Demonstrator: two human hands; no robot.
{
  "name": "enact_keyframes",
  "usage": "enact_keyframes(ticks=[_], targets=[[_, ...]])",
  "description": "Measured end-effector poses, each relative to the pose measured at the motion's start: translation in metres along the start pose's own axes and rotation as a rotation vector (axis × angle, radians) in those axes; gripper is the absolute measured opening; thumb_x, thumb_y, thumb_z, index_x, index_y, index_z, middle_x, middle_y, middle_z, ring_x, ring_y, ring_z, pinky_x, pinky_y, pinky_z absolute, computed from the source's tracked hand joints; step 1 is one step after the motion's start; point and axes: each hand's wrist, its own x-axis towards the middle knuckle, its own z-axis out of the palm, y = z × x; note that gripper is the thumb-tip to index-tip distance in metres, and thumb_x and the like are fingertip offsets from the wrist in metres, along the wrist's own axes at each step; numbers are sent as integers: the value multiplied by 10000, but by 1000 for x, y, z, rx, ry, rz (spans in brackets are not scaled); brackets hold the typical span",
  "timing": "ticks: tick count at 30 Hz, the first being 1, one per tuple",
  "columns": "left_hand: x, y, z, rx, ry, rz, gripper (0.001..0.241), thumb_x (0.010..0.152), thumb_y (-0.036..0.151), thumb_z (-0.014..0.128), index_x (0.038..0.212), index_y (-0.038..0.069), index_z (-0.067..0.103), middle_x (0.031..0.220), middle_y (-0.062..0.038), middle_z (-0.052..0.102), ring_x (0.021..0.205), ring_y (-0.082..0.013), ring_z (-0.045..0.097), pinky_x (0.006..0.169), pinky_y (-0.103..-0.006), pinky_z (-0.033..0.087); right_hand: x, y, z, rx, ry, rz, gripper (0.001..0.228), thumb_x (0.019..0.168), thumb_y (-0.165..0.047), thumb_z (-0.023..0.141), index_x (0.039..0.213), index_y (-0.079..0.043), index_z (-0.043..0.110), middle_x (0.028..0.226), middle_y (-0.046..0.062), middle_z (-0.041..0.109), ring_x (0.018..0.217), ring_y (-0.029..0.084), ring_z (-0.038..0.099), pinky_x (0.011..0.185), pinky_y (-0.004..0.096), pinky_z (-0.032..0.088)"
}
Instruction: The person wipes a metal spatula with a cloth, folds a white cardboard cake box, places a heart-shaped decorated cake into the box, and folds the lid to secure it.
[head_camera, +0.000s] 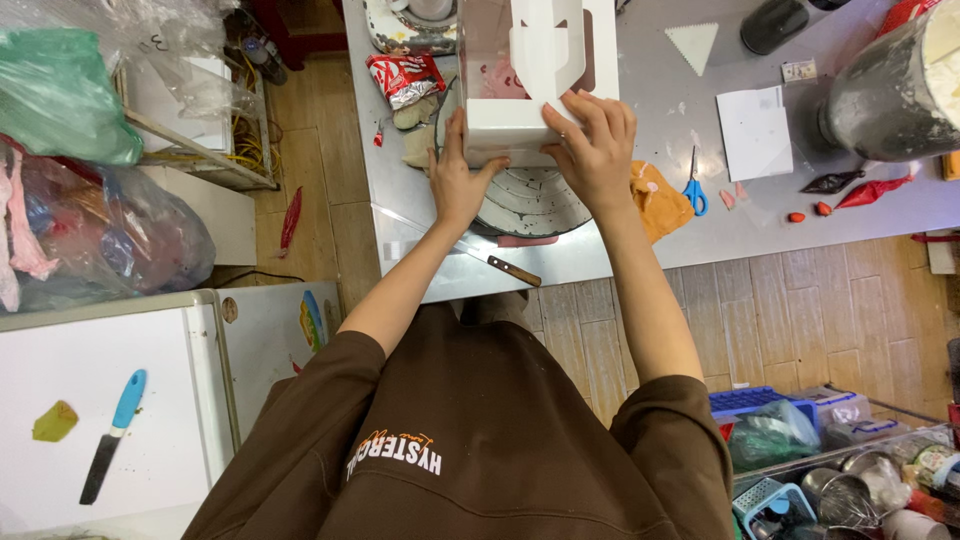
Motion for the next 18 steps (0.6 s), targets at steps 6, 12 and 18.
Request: enact_keyframes(ticks=[6, 12, 18], targets=[[-4, 3, -4, 22, -43, -6, 1065, 809, 446, 869, 1595, 83, 249, 1598, -194, 447, 1515, -365, 360, 1180, -643, 189, 3, -4, -7, 65, -36, 16, 585, 795, -241, 911, 1317, -148, 662, 1368, 80, 608, 1307, 322, 545, 1139, 510, 344], [-33, 20, -17, -172, -93, -101, 1029, 857, 376, 816, 1608, 65, 185, 1601, -271, 374, 1397, -392, 485, 1126, -469, 427, 13, 9, -18, 457, -70, 263, 487, 927, -439, 699, 1248, -78, 640, 1341, 90, 640, 1327, 316, 577, 1273, 549, 212], [-73, -20, -53, -656, -235, -247, 576, 1014, 250, 711, 1493, 17, 493, 1452, -239, 634, 1210, -312, 678, 1022, -364, 541, 14, 14, -1, 740, 186, 650, 648, 1092, -561, 527, 1479, -44, 467, 1569, 127, 473, 1521, 286, 417, 1290, 439, 269]])
